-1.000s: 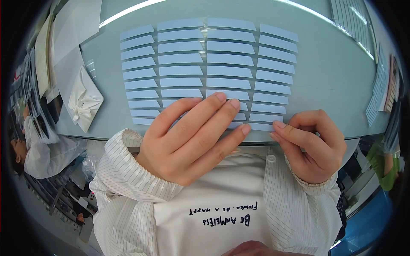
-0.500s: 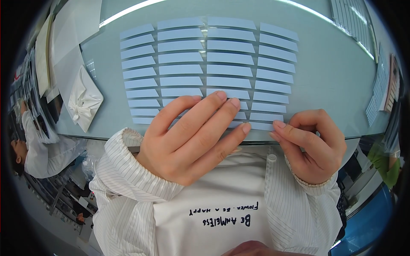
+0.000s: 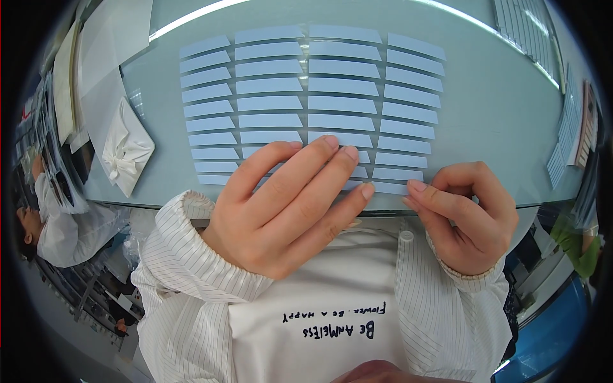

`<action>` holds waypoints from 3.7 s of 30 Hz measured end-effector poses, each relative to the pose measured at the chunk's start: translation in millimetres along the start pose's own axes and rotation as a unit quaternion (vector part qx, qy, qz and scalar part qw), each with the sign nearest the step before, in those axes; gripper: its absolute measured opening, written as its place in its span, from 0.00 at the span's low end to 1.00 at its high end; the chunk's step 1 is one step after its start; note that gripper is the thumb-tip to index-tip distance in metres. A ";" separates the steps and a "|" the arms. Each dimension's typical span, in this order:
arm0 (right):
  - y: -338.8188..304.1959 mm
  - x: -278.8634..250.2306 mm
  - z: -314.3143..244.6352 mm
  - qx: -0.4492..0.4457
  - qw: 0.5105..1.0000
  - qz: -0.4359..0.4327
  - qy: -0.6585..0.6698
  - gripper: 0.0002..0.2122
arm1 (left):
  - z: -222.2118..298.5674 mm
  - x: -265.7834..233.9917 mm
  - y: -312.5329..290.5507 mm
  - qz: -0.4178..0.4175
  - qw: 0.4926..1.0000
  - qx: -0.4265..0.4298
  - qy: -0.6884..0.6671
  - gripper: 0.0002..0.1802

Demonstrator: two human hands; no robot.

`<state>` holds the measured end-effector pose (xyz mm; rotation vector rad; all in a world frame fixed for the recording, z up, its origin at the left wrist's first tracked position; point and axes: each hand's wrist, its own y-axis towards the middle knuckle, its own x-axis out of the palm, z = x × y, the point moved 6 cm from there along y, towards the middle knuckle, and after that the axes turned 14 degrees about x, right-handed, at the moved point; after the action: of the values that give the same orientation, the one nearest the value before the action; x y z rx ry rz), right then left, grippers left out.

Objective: Peeling small blue components from a sheet, cleaning them with a cloth, and preparing them for packaging.

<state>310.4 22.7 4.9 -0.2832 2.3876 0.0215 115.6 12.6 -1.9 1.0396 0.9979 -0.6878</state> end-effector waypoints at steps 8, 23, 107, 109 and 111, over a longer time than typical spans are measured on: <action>-0.4 0.4 0.2 0.003 1.000 0.005 0.005 0.14 | 0.0 -0.3 0.4 -0.002 1.000 0.004 -0.001 0.14; -0.1 0.3 -0.1 0.010 1.000 0.001 0.004 0.13 | 0.3 -0.5 3.9 0.008 1.000 -0.003 -0.010 0.14; -1.2 1.7 -2.4 0.003 0.999 0.037 0.004 0.12 | -0.3 -3.7 -0.3 0.036 0.999 0.029 -0.004 0.16; -1.3 2.1 -2.0 0.004 0.999 0.037 0.006 0.12 | -0.1 -3.4 0.0 0.033 0.999 0.028 -0.007 0.16; -1.8 3.5 -2.3 0.003 0.999 0.037 0.003 0.12 | 0.0 -1.8 -2.1 0.038 0.999 0.028 -0.008 0.15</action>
<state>306.7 20.0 4.4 -0.1910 2.4029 0.0473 113.1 11.9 -1.0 1.1129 0.9256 -0.6645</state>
